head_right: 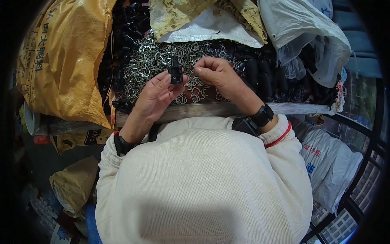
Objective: Assembling small mechanical components by inserting metal pins into plastic housings.
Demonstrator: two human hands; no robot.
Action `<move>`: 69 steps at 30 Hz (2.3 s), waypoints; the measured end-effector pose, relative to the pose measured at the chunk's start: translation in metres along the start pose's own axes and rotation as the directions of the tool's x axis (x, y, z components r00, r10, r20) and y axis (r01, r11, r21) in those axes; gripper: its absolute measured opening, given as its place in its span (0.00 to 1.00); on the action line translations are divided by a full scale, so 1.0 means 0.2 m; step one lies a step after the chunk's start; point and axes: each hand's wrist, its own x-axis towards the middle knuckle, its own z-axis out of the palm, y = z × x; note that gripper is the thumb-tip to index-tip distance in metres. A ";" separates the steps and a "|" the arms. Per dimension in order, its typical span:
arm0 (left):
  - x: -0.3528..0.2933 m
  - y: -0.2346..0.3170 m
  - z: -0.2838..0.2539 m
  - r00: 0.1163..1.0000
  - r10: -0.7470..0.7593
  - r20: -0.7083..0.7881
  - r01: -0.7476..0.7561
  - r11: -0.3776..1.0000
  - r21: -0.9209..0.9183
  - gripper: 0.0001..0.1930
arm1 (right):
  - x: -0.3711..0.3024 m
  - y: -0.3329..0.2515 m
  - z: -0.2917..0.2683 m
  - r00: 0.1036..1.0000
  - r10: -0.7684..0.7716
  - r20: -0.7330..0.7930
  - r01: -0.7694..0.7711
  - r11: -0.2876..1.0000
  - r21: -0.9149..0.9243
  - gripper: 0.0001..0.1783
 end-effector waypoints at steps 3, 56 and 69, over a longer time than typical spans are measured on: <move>0.00 0.00 0.02 1.000 0.012 0.001 -0.012 0.999 -0.034 0.12 | -0.01 0.02 0.03 1.000 -0.002 0.013 0.001 0.998 0.060 0.07; -0.02 -0.01 0.02 0.993 -0.072 0.089 0.081 0.991 -0.102 0.14 | -0.09 -0.10 0.11 0.960 -0.279 0.031 0.268 0.878 -0.397 0.05; -0.02 -0.02 0.02 0.990 -0.139 0.011 0.139 0.988 -0.068 0.12 | -0.07 -0.13 0.16 0.871 -0.479 0.111 0.406 0.574 -0.711 0.04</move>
